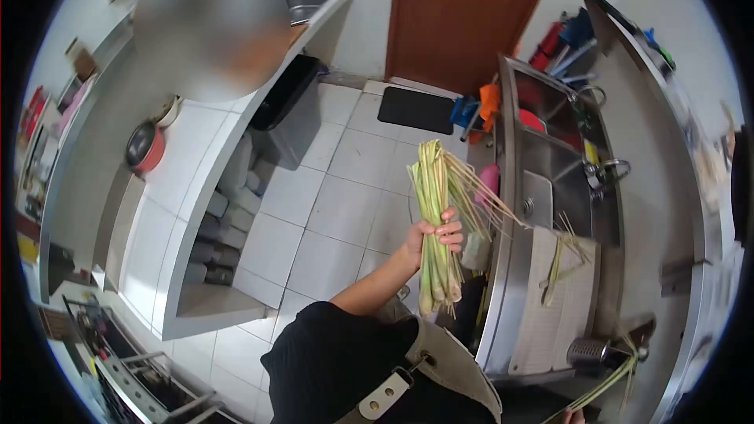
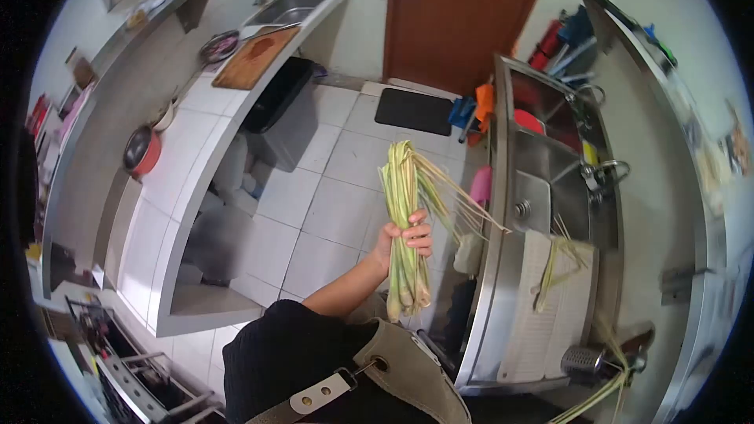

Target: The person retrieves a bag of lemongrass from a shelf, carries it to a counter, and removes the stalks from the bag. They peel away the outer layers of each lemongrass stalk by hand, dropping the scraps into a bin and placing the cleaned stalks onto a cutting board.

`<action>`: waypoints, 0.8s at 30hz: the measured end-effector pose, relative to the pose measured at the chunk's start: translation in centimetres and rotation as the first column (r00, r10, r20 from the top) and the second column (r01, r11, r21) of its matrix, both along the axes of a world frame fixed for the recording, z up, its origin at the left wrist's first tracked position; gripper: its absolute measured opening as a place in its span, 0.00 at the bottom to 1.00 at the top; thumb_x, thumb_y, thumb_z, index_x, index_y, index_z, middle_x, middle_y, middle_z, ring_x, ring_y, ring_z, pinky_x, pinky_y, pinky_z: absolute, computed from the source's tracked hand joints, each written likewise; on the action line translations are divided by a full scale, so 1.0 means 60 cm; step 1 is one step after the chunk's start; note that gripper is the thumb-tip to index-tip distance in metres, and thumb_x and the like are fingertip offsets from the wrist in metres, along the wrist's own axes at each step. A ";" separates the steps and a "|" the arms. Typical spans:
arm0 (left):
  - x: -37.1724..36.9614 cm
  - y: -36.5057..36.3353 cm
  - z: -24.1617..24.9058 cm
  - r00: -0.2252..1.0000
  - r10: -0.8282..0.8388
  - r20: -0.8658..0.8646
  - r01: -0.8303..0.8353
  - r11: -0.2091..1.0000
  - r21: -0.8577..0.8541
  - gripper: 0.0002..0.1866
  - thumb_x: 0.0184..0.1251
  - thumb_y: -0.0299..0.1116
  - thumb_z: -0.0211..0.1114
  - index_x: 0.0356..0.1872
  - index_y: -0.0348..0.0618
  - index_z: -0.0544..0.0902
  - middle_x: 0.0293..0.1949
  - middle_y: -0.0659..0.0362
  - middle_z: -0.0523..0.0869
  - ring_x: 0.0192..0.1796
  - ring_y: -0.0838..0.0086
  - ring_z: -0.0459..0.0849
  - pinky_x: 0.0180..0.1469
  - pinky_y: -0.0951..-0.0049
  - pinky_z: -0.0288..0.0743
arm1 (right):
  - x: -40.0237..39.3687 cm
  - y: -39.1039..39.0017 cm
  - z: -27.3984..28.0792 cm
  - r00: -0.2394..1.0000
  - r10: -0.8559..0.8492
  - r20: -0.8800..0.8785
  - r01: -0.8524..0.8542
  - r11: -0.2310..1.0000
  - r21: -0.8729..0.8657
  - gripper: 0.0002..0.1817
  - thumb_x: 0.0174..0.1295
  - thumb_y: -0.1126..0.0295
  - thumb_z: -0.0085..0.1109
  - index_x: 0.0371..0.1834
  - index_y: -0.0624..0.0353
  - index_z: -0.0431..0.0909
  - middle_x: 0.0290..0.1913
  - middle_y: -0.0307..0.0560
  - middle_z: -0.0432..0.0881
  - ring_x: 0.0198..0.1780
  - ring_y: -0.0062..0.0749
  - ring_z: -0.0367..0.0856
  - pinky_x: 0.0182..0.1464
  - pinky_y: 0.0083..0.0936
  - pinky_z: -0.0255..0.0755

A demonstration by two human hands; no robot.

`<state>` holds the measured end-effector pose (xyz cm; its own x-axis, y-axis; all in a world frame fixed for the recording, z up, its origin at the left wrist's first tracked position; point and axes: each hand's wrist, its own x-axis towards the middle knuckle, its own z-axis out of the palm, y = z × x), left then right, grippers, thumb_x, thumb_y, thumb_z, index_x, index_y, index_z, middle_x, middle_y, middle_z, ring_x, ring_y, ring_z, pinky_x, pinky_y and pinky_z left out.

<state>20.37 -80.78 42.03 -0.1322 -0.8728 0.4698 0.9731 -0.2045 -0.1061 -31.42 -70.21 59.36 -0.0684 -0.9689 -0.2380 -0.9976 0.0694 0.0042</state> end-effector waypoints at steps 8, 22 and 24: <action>0.115 0.052 -0.050 0.948 0.317 0.025 -0.316 0.932 0.175 0.17 0.43 0.27 0.63 0.35 0.54 0.68 0.24 0.70 0.67 0.28 0.82 0.68 0.37 0.77 0.63 | -0.006 -0.184 -0.136 0.915 0.183 0.359 -0.200 0.980 0.009 0.17 0.63 0.61 0.52 0.30 0.70 0.74 0.16 0.38 0.69 0.19 0.19 0.64 0.22 0.24 0.61; -0.002 -0.103 -0.086 0.999 0.036 0.025 -0.036 0.999 -0.012 0.16 0.45 0.26 0.61 0.36 0.53 0.67 0.25 0.69 0.73 0.30 0.81 0.72 0.38 0.76 0.65 | -0.021 -0.403 -0.303 0.569 -0.473 0.673 0.417 0.871 0.259 0.17 0.59 0.68 0.55 0.47 0.66 0.65 0.29 0.47 0.78 0.26 0.28 0.79 0.25 0.24 0.75; 0.032 -0.098 -0.072 0.999 -0.024 0.028 0.026 0.999 -0.047 0.17 0.44 0.26 0.62 0.36 0.53 0.67 0.25 0.70 0.73 0.30 0.81 0.73 0.37 0.76 0.64 | 0.023 -0.400 -0.339 0.609 -0.445 0.657 0.437 0.879 0.190 0.19 0.59 0.69 0.55 0.50 0.68 0.65 0.33 0.51 0.79 0.30 0.32 0.82 0.27 0.25 0.78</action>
